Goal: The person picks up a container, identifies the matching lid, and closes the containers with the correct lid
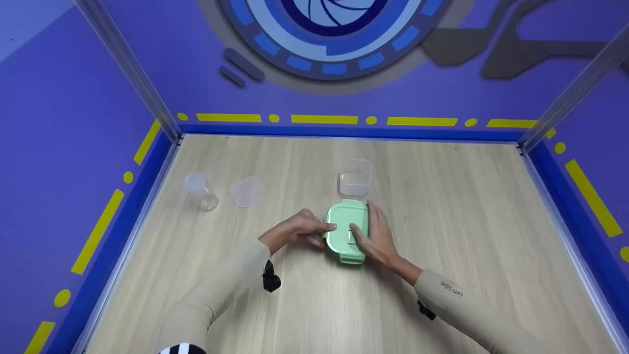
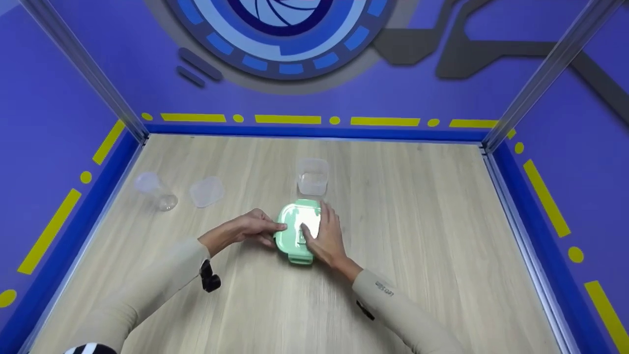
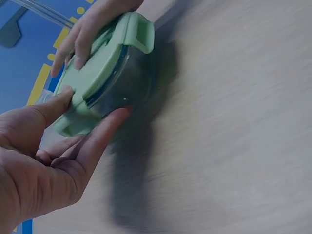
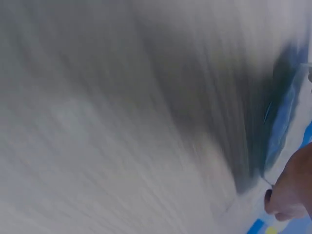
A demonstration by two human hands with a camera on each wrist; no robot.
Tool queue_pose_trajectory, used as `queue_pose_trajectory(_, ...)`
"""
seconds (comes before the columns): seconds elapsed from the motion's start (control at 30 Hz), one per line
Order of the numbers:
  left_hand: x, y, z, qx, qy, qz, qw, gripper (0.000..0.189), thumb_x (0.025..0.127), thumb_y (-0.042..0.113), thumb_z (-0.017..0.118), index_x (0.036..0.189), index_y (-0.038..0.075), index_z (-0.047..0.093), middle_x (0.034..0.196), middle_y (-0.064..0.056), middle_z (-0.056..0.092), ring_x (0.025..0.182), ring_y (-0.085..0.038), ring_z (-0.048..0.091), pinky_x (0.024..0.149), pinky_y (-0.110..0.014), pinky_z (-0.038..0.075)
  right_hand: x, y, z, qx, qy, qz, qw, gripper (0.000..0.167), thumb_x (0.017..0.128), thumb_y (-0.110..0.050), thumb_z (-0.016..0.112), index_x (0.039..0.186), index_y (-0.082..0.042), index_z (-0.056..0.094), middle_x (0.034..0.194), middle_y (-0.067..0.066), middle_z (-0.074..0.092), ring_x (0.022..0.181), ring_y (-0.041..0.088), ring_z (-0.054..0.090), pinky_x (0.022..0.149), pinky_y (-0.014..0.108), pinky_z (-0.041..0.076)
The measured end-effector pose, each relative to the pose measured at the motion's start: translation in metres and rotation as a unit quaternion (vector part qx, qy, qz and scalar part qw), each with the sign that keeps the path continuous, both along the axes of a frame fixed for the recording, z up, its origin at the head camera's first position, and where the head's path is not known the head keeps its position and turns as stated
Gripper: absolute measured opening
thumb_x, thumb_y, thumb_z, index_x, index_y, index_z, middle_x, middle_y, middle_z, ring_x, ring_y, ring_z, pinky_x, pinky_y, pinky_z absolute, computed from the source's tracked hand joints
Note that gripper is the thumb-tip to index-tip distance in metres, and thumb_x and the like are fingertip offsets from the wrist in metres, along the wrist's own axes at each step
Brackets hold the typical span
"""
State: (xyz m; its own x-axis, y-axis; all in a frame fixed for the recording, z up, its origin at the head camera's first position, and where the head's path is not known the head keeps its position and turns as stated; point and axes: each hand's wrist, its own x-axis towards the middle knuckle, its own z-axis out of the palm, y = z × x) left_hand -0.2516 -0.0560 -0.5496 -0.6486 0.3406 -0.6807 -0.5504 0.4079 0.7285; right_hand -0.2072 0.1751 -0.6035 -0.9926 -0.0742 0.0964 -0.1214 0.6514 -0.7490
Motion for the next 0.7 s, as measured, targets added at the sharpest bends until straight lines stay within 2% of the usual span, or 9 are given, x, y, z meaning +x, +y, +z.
queue_pose_trajectory(0.07, 0.002, 0.000, -0.002, 0.009, -0.006, 0.013, 0.9999, 0.026, 0.091, 0.027, 0.079, 0.078, 0.005, 0.075, 0.067, -0.006, 0.073, 0.059, -0.016, 0.073, 0.078, -0.035, 0.062, -0.004, 0.003, 0.003, -0.061, -0.063, -0.036, 0.9955, 0.073, 0.102, -0.039, 0.058, 0.155, 0.003, 0.032, 0.155, 0.028, 0.043, 0.145, 0.044, 0.040, 0.121, 0.057, 0.031)
queue_pose_trajectory(0.13, 0.004, 0.001, -0.004, 0.015, -0.009, 0.020, 0.9996, 0.026, 0.090, 0.028, 0.080, 0.078, 0.005, 0.075, 0.068, -0.006, 0.073, 0.060, -0.015, 0.073, 0.078, -0.035, 0.062, -0.008, 0.007, 0.005, -0.112, -0.116, -0.073, 0.9843, 0.069, 0.102, -0.040, 0.060, 0.152, 0.003, 0.039, 0.153, 0.026, 0.048, 0.145, 0.041, 0.044, 0.122, 0.053, 0.032)
queue_pose_trajectory(0.2, 0.005, 0.002, -0.007, 0.021, -0.007, 0.027, 0.9994, 0.026, 0.090, 0.028, 0.081, 0.078, 0.006, 0.075, 0.068, -0.006, 0.073, 0.061, -0.015, 0.074, 0.078, -0.035, 0.063, -0.011, 0.011, 0.007, -0.134, -0.158, -0.091, 0.9741, 0.066, 0.102, -0.041, 0.061, 0.148, 0.004, 0.045, 0.149, 0.026, 0.051, 0.142, 0.039, 0.047, 0.121, 0.052, 0.034)
queue_pose_trajectory(0.27, 0.006, 0.003, -0.008, 0.025, -0.004, 0.036, 0.9990, 0.025, 0.089, 0.028, 0.082, 0.077, 0.008, 0.073, 0.068, -0.004, 0.072, 0.062, -0.014, 0.073, 0.079, -0.036, 0.063, -0.015, 0.013, 0.010, -0.145, -0.182, -0.093, 0.9682, 0.064, 0.102, -0.039, 0.063, 0.145, 0.005, 0.048, 0.147, 0.028, 0.053, 0.140, 0.039, 0.049, 0.121, 0.052, 0.035)
queue_pose_trajectory(0.37, 0.007, 0.004, -0.010, 0.035, 0.013, 0.059, 0.9976, 0.022, 0.087, 0.025, 0.084, 0.078, 0.011, 0.069, 0.070, 0.000, 0.070, 0.065, -0.011, 0.071, 0.083, -0.038, 0.063, -0.020, 0.015, 0.016, -0.155, -0.201, -0.082, 0.9638, 0.062, 0.102, -0.034, 0.062, 0.145, 0.009, 0.048, 0.147, 0.031, 0.052, 0.139, 0.040, 0.049, 0.121, 0.052, 0.034)
queue_pose_trajectory(0.43, 0.007, 0.005, -0.010, 0.032, 0.029, 0.071, 0.9965, 0.023, 0.085, 0.023, 0.085, 0.077, 0.014, 0.065, 0.071, 0.004, 0.066, 0.066, -0.008, 0.066, 0.083, -0.035, 0.063, -0.022, 0.015, 0.018, -0.158, -0.209, -0.075, 0.9621, 0.062, 0.103, -0.031, 0.062, 0.145, 0.011, 0.046, 0.148, 0.032, 0.050, 0.140, 0.041, 0.047, 0.122, 0.052, 0.033)
queue_pose_trajectory(0.57, 0.007, 0.007, -0.008, 0.017, 0.054, 0.074, 0.9956, 0.027, 0.084, 0.020, 0.086, 0.081, 0.013, 0.060, 0.073, 0.007, 0.059, 0.069, -0.006, 0.057, 0.075, -0.027, 0.055, -0.022, 0.014, 0.020, -0.166, -0.214, -0.075, 0.9596, 0.057, 0.104, -0.028, 0.060, 0.145, 0.011, 0.046, 0.148, 0.032, 0.050, 0.141, 0.040, 0.046, 0.123, 0.051, 0.031)
queue_pose_trajectory(0.63, 0.005, 0.007, -0.008, 0.014, 0.060, 0.076, 0.9953, 0.022, 0.089, 0.024, 0.081, 0.090, 0.009, 0.065, 0.079, 0.005, 0.061, 0.073, -0.007, 0.058, 0.075, -0.026, 0.053, -0.021, 0.013, 0.021, -0.173, -0.216, -0.079, 0.9577, 0.054, 0.105, -0.026, 0.059, 0.143, 0.010, 0.048, 0.146, 0.031, 0.051, 0.139, 0.039, 0.047, 0.122, 0.051, 0.032)
queue_pose_trajectory(0.7, 0.003, 0.007, -0.008, 0.030, 0.057, 0.088, 0.9940, 0.028, 0.095, 0.025, 0.075, 0.109, 0.002, 0.070, 0.092, 0.001, 0.068, 0.082, -0.008, 0.063, 0.082, -0.026, 0.056, -0.021, 0.013, 0.022, -0.178, -0.215, -0.079, 0.9569, 0.051, 0.105, -0.025, 0.058, 0.143, 0.009, 0.049, 0.145, 0.030, 0.053, 0.135, 0.037, 0.049, 0.121, 0.050, 0.034)
